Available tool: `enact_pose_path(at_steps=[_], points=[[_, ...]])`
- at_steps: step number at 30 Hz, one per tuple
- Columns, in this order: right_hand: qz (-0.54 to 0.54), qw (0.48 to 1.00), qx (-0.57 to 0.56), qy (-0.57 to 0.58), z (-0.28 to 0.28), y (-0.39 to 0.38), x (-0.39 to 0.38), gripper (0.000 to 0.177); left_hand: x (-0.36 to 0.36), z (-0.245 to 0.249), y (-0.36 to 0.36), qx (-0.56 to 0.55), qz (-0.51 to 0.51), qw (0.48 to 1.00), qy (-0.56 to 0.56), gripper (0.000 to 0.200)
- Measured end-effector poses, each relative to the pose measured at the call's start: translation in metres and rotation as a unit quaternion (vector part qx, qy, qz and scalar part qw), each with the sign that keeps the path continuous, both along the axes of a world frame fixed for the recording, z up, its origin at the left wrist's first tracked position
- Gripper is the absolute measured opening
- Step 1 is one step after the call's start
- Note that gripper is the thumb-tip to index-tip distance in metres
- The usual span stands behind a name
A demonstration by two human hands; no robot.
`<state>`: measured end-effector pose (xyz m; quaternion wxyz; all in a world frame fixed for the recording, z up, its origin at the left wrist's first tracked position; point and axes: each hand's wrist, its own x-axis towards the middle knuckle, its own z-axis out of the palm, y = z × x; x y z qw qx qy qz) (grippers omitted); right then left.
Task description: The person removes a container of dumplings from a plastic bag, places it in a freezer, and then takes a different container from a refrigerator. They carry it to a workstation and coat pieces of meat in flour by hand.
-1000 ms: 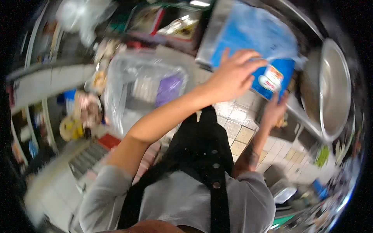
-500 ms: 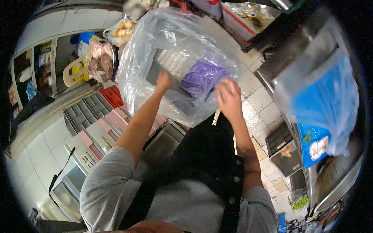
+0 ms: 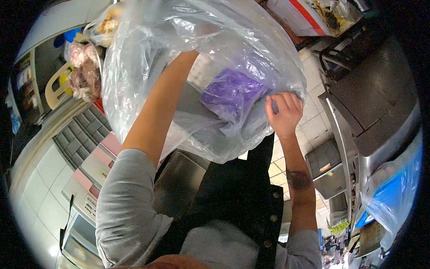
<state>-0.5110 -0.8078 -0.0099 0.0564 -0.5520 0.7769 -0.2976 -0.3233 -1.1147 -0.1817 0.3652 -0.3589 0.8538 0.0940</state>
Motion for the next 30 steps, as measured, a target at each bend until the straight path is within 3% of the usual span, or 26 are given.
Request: enact_pose_path(at_steps=[6,12,19,30], points=[[0.010,1.000,0.010,0.000,0.000,-0.001,-0.002,0.011,-0.024,-0.042,-0.010,0.006,-0.001,1.000,-0.004,0.050],[0.012,1.000,0.000,-0.001,-0.002,-0.001,-0.002,0.011,-0.022,-0.049,-0.017,0.013,-0.021,1.000,-0.004,0.052],[0.009,1.000,0.023,-0.008,0.002,-0.002,-0.003,0.011,0.009,-0.035,-0.033,0.043,-0.057,0.997,0.016,0.054],[0.010,0.999,0.029,0.027,0.008,-0.031,0.000,0.014,0.092,0.036,-0.051,0.091,-0.095,0.990,0.049,0.058]])
